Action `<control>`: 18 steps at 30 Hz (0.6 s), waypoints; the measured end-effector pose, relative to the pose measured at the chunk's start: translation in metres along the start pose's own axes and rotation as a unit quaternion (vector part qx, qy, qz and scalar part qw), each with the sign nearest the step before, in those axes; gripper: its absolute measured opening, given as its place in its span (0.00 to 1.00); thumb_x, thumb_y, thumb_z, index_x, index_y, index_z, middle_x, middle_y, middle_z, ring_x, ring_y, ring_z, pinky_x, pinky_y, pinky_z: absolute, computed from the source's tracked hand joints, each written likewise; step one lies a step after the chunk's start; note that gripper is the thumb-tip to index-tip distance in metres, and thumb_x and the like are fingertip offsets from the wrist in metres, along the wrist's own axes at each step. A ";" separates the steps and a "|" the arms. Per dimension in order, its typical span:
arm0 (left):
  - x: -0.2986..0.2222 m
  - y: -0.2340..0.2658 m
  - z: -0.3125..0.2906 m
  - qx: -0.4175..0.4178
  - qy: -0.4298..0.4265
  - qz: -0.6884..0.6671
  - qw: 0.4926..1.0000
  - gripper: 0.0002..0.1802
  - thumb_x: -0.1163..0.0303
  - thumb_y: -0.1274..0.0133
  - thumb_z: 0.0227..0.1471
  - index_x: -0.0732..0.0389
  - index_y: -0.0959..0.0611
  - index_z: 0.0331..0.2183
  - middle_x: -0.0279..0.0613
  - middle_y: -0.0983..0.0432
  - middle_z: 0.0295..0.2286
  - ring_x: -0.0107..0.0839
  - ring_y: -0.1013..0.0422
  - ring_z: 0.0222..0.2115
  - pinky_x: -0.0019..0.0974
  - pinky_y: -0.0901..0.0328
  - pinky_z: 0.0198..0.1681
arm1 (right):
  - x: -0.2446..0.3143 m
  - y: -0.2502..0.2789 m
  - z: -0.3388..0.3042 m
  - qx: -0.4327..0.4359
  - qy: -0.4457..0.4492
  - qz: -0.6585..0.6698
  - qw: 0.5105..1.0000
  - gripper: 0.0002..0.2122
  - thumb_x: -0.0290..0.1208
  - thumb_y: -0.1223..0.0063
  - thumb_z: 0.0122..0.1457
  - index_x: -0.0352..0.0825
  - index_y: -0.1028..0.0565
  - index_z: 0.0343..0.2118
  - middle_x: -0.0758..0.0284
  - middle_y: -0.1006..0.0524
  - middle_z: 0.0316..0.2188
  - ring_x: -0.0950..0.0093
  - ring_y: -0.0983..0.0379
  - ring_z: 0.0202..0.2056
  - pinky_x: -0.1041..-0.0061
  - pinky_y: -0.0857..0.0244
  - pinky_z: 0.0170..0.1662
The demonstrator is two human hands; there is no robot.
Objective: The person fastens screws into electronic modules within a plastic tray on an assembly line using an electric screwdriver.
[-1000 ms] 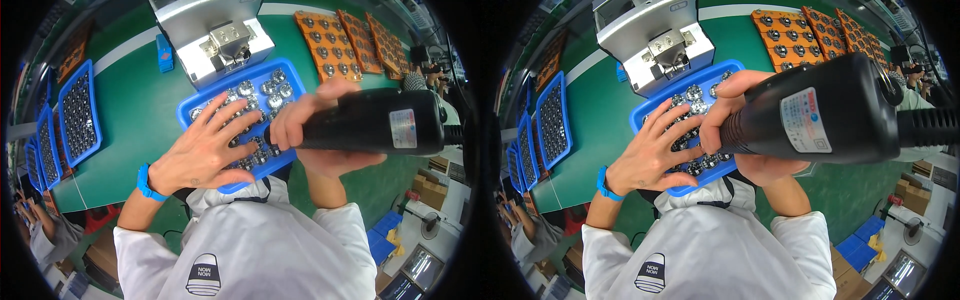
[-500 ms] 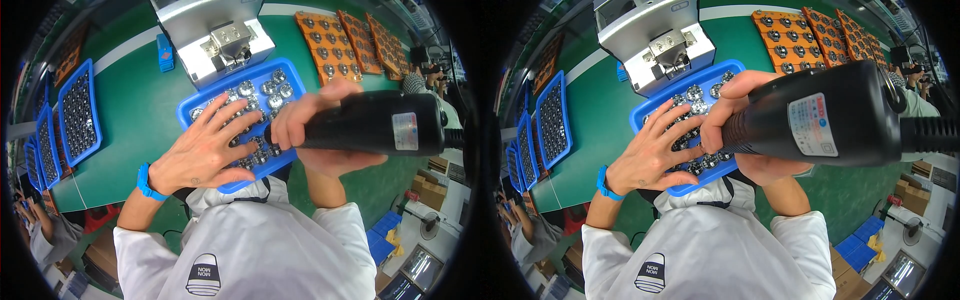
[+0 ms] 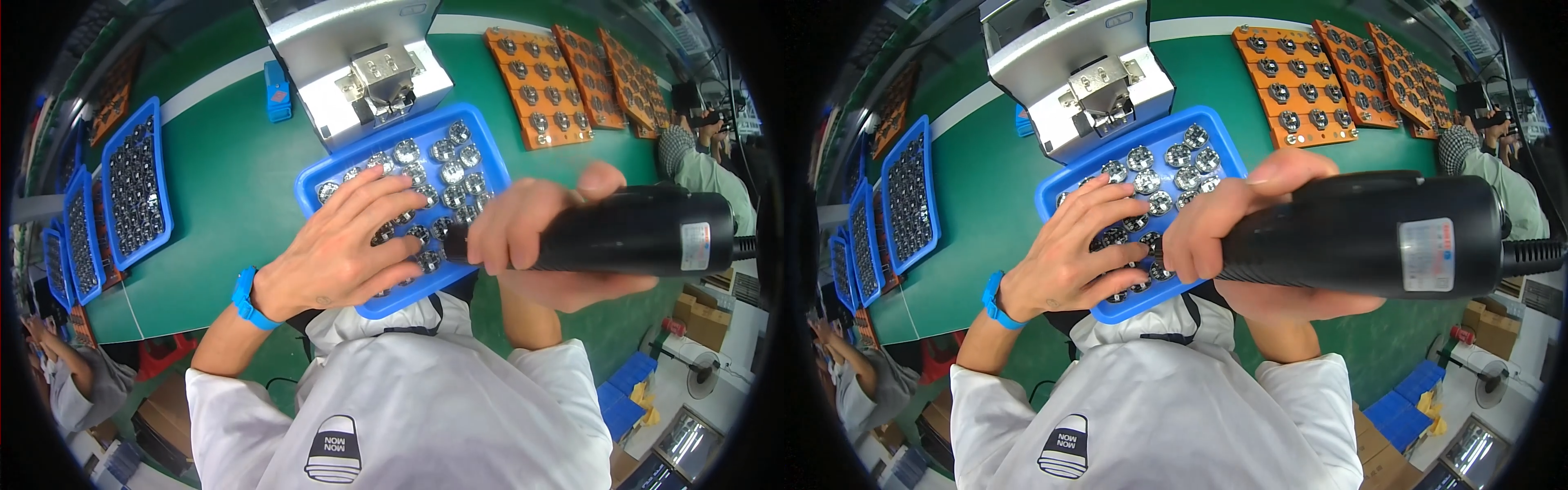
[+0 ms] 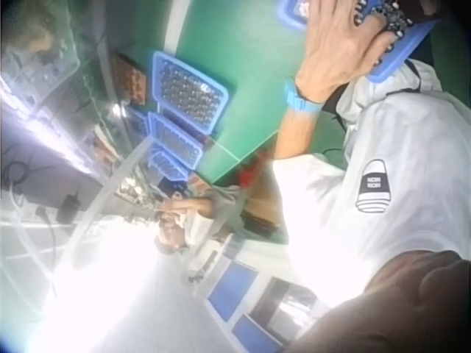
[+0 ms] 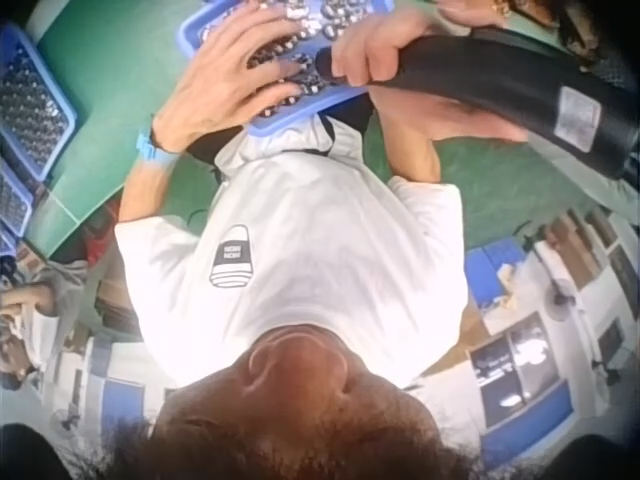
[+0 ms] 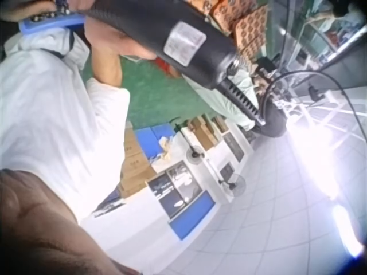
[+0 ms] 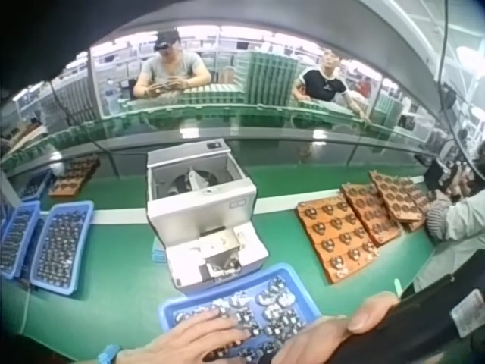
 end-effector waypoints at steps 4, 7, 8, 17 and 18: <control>-0.001 0.005 0.004 -0.033 0.029 -0.024 0.999 0.13 0.66 0.34 0.39 0.61 0.17 0.28 0.47 0.28 0.44 0.47 0.33 0.50 0.54 0.42 0.56 | 0.003 -0.003 -0.001 0.007 0.020 0.034 0.999 0.35 0.64 0.61 0.58 0.42 0.46 0.61 0.64 0.31 0.21 0.70 0.32 0.18 0.68 0.31 0.24; -0.001 0.004 0.004 -0.047 0.018 -0.051 0.997 0.12 0.69 0.34 0.38 0.62 0.17 0.27 0.46 0.27 0.43 0.46 0.32 0.48 0.55 0.41 0.56 | 0.002 -0.004 -0.002 -0.011 0.032 0.043 0.998 0.35 0.63 0.60 0.59 0.42 0.46 0.61 0.64 0.31 0.21 0.70 0.32 0.18 0.68 0.31 0.23; -0.001 0.003 0.004 -0.048 0.004 -0.051 0.998 0.12 0.70 0.34 0.37 0.62 0.17 0.28 0.46 0.27 0.42 0.46 0.32 0.48 0.55 0.41 0.55 | 0.002 -0.004 -0.002 -0.011 0.032 0.044 0.998 0.35 0.63 0.60 0.59 0.42 0.46 0.61 0.64 0.31 0.21 0.70 0.32 0.18 0.68 0.31 0.23; 0.000 0.008 0.002 -0.060 0.009 -0.070 0.996 0.10 0.73 0.34 0.37 0.62 0.18 0.26 0.45 0.26 0.40 0.44 0.30 0.45 0.55 0.40 0.55 | -0.004 -0.007 -0.001 -0.027 0.064 0.030 0.997 0.33 0.63 0.59 0.58 0.41 0.43 0.57 0.67 0.31 0.19 0.72 0.33 0.14 0.70 0.32 0.18; 0.001 0.008 0.001 -0.064 0.015 -0.078 0.995 0.10 0.73 0.34 0.37 0.62 0.18 0.26 0.45 0.26 0.40 0.44 0.30 0.45 0.55 0.40 0.54 | -0.003 -0.006 -0.005 -0.035 0.071 0.045 0.996 0.36 0.68 0.59 0.54 0.43 0.42 0.55 0.64 0.30 0.19 0.69 0.32 0.15 0.68 0.32 0.19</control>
Point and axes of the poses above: each hand's wrist, its own z-axis towards the middle knuckle, its own y-axis out of the back of the hand, x = y × z, the point moved 6 cm from there along z, towards the middle knuckle
